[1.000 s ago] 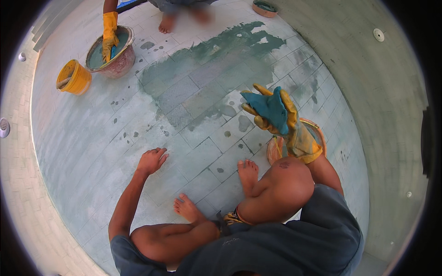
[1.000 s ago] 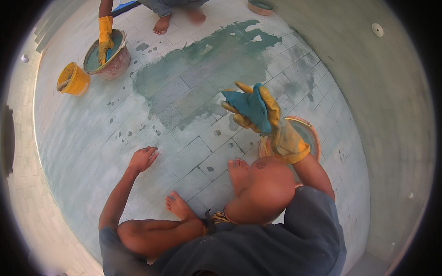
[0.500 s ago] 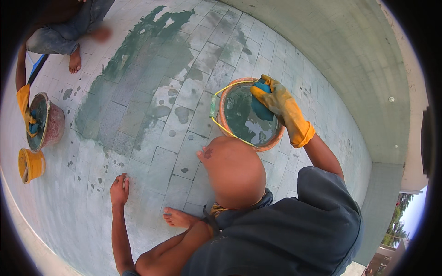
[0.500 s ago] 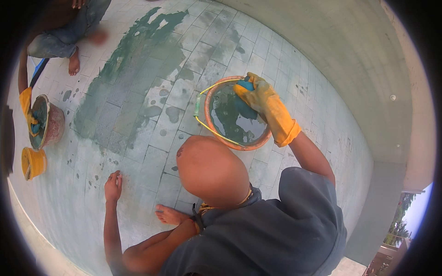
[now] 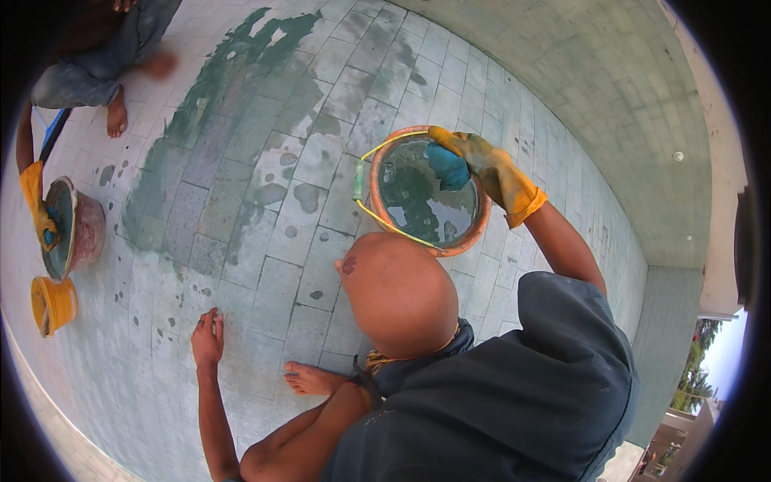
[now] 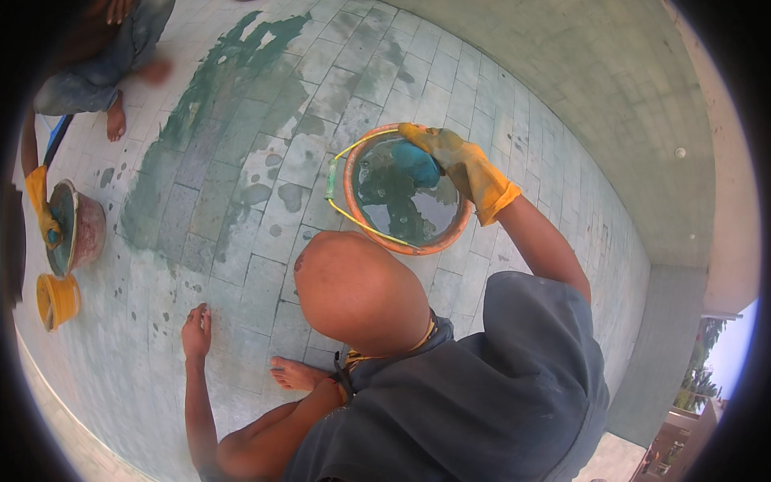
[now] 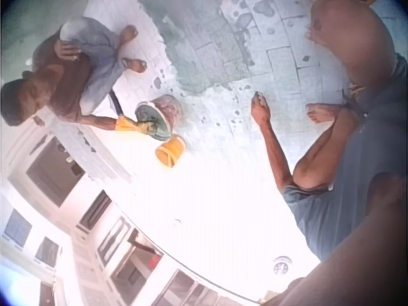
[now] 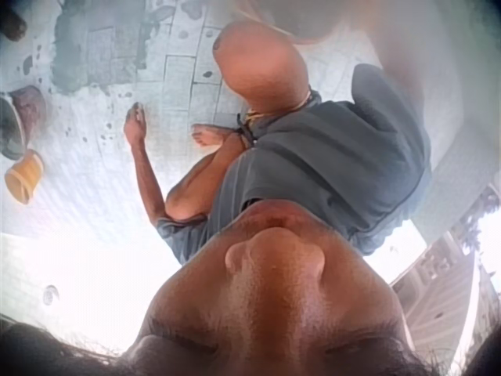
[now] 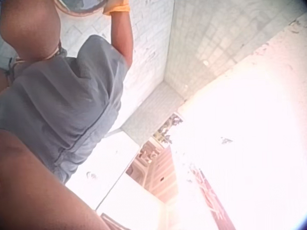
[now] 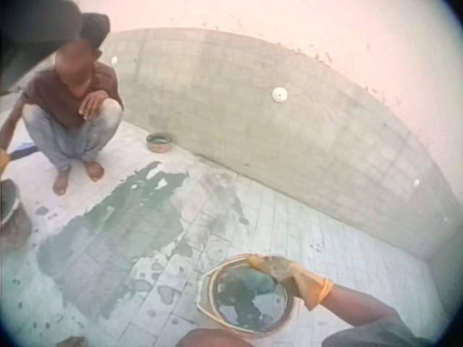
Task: The person dips a sponge into a bucket of green mixture and rubs it onto the gaps between the pool tiles on the floor.
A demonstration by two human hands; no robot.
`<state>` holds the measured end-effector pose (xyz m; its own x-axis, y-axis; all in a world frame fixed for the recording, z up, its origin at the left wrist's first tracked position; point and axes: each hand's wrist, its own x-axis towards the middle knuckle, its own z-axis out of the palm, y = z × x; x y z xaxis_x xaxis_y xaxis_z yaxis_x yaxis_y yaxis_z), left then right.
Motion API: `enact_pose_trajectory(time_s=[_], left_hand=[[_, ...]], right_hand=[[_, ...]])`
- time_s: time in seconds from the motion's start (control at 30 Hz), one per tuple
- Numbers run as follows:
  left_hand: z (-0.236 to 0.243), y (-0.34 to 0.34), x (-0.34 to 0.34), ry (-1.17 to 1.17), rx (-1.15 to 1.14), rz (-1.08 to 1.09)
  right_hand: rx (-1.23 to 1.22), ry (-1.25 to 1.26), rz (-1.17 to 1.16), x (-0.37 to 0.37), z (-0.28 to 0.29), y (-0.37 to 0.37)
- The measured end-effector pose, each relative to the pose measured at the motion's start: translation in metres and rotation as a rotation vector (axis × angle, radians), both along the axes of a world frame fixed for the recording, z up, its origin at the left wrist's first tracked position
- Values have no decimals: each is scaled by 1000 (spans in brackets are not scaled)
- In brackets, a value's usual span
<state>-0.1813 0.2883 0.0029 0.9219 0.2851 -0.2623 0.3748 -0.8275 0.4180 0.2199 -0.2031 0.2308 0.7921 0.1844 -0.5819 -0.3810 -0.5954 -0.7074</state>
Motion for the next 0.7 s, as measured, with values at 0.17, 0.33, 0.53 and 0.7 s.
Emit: enact_pose_trajectory(time_s=[0.17,0.33,0.53,0.7], left_hand=[[-2,0,-1,1,-25,20],[-4,-3,0,-7,-30,14],[-3,2,-3,8,-18,7],[3,-3,-2,-5,-47,35]], right_hand=[[401,101,-85,-8,-13,-20],[402,101,-130,-6,-37,-33],[552,155,-466,-21,-31,-15],[874,342,-480,-12,-49,-23]])
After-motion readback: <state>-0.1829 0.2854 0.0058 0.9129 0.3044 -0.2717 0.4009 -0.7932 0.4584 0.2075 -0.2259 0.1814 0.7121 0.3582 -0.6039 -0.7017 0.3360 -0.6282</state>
